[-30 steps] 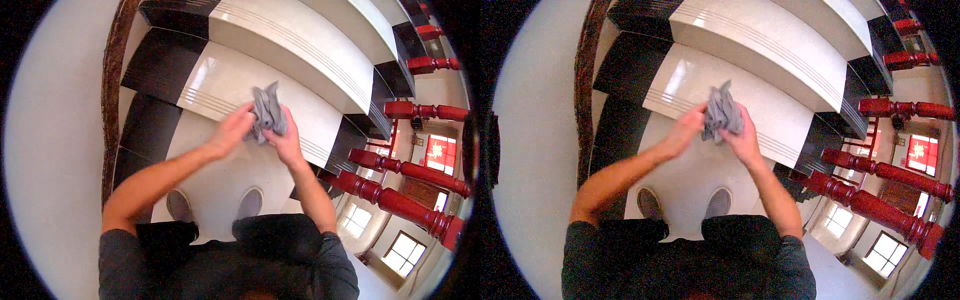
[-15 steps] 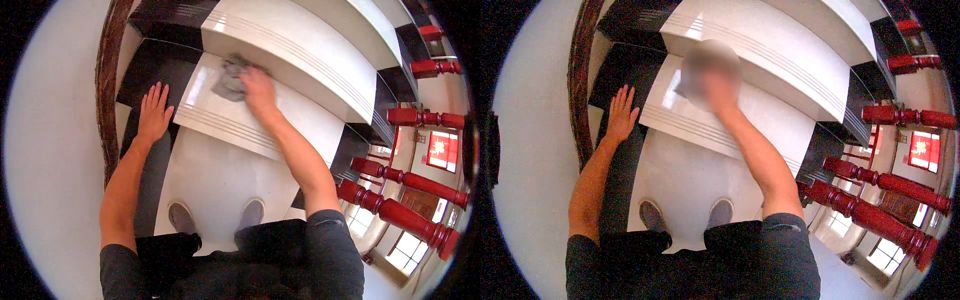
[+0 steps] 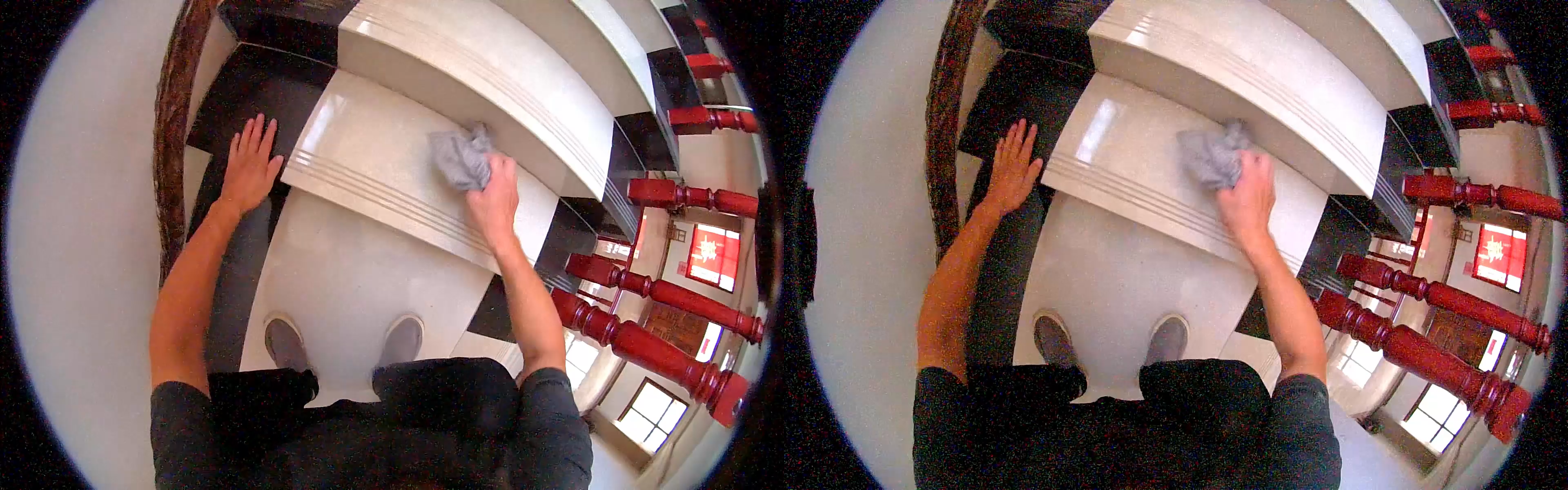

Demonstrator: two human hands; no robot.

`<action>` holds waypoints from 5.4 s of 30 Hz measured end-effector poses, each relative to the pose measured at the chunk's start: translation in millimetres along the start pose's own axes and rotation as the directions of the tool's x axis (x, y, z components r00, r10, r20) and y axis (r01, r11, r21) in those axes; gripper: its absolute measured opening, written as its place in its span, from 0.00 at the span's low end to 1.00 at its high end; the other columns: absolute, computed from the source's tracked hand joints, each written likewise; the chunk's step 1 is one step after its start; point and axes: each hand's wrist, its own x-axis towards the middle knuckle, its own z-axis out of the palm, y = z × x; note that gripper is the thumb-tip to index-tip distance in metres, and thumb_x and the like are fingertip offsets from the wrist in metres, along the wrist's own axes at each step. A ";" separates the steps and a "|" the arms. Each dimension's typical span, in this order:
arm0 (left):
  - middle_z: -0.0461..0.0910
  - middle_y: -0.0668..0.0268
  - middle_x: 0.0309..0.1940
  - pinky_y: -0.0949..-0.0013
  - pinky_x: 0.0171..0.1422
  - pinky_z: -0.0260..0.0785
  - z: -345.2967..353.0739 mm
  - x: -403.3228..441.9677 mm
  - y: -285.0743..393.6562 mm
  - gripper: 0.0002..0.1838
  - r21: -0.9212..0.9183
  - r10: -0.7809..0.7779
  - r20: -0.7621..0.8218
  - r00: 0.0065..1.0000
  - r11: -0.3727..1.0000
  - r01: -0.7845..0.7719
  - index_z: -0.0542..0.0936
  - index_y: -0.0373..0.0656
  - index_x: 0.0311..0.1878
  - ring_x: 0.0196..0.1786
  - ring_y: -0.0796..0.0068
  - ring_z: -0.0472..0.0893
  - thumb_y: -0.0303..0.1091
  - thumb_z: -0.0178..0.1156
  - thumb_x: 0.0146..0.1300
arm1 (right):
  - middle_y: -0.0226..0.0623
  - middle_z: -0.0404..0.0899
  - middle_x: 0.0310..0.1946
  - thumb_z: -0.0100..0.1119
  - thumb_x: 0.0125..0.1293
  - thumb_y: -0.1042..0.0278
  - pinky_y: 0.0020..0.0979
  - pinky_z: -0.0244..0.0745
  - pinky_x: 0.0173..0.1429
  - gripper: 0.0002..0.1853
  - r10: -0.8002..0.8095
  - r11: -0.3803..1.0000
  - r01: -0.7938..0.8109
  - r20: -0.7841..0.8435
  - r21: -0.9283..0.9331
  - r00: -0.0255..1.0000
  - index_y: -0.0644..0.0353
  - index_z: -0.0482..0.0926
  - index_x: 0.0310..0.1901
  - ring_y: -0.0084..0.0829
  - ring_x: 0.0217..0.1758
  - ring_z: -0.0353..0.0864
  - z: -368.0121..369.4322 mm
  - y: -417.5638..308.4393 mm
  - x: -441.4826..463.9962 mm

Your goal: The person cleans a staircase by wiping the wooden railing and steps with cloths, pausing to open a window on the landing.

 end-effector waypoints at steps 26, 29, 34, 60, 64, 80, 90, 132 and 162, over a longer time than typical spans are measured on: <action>0.46 0.59 0.87 0.52 0.89 0.31 2.1 8.1 -26.9 0.32 -0.295 -0.060 0.174 0.983 0.949 0.110 0.59 0.49 0.84 0.89 0.61 0.42 0.45 0.43 0.81 | 0.49 0.81 0.59 0.77 0.44 0.58 0.47 0.80 0.61 0.36 -0.430 0.903 0.362 0.488 0.232 0.759 0.51 0.81 0.60 0.53 0.63 0.81 96.5 -60.8 -116.6; 0.54 0.55 0.85 0.54 0.88 0.40 -25.5 10.6 -38.0 0.30 -0.453 -0.050 0.310 0.950 0.870 0.193 0.65 0.45 0.81 0.87 0.58 0.51 0.45 0.47 0.80 | 0.46 0.82 0.51 0.79 0.42 0.56 0.47 0.80 0.57 0.36 -0.544 0.836 0.337 0.570 0.433 0.615 0.52 0.81 0.58 0.51 0.57 0.82 85.9 -74.5 -136.9; 0.66 0.50 0.78 0.56 0.84 0.57 -77.9 -59.4 -33.3 0.27 -0.367 0.154 0.309 0.939 0.930 -0.032 0.72 0.37 0.73 0.80 0.52 0.65 0.37 0.59 0.74 | 0.48 0.80 0.50 0.75 0.47 0.64 0.47 0.80 0.58 0.34 -0.227 0.947 0.170 0.193 0.271 0.955 0.59 0.79 0.60 0.52 0.55 0.82 11.9 1.2 -62.9; 0.79 0.58 0.65 0.53 0.72 0.75 -86.3 -47.7 93.9 0.32 -0.597 0.158 0.579 0.800 -0.586 0.548 0.69 0.41 0.73 0.66 0.61 0.81 0.24 0.59 0.63 | 0.33 0.86 0.45 0.69 0.59 0.78 0.25 0.80 0.43 0.35 -0.353 0.579 -0.529 0.775 0.621 0.524 0.64 0.72 0.71 0.22 0.39 0.83 -44.2 -117.9 -2.7; 0.82 0.60 0.60 0.60 0.71 0.75 -103.2 9.8 89.7 0.38 -0.761 0.005 0.479 0.878 -0.497 0.418 0.76 0.40 0.68 0.63 0.66 0.82 0.16 0.51 0.48 | 0.26 0.81 0.35 0.65 0.65 0.80 0.22 0.66 0.34 0.24 -0.196 0.399 -0.457 0.561 0.795 0.805 0.66 0.79 0.64 0.16 0.30 0.70 -68.1 -84.3 32.1; 0.70 0.53 0.75 0.42 0.79 0.61 -6.4 31.4 -37.2 0.36 -0.401 -0.124 0.028 0.992 0.908 0.125 0.73 0.49 0.74 0.77 0.48 0.68 0.43 0.70 0.63 | 0.31 0.84 0.37 0.71 0.69 0.68 0.29 0.77 0.37 0.10 -0.176 0.884 -0.051 0.431 0.465 0.885 0.66 0.83 0.41 0.24 0.31 0.80 84.3 -89.9 24.8; 0.65 0.59 0.79 0.44 0.84 0.55 6.3 51.9 -14.0 0.25 -0.304 0.112 -0.041 0.993 0.945 -0.120 0.81 0.53 0.63 0.81 0.53 0.63 0.30 0.69 0.61 | 0.44 0.85 0.44 0.66 0.67 0.75 0.39 0.80 0.48 0.19 0.027 0.966 -0.161 0.541 0.201 0.840 0.65 0.74 0.58 0.38 0.44 0.86 71.0 -103.0 23.0; 0.69 0.58 0.77 0.46 0.84 0.53 9.1 54.1 -65.2 0.29 -0.041 -0.052 -0.197 0.979 0.998 0.044 0.70 0.55 0.77 0.77 0.55 0.67 0.39 0.60 0.73 | 0.46 0.87 0.39 0.70 0.62 0.63 0.50 0.80 0.44 0.09 -0.456 0.880 0.435 0.599 0.193 0.658 0.56 0.86 0.42 0.52 0.41 0.86 115.1 -149.8 55.2; 0.67 0.51 0.75 0.43 0.86 0.47 0.5 44.5 -52.1 0.29 -0.105 -0.363 -0.336 0.869 0.931 0.349 0.72 0.40 0.73 0.78 0.48 0.63 0.34 0.60 0.69 | 0.49 0.86 0.29 0.72 0.65 0.65 0.40 0.79 0.38 0.10 -0.471 0.878 0.402 0.612 0.258 0.635 0.63 0.84 0.34 0.45 0.29 0.85 128.9 -159.5 65.2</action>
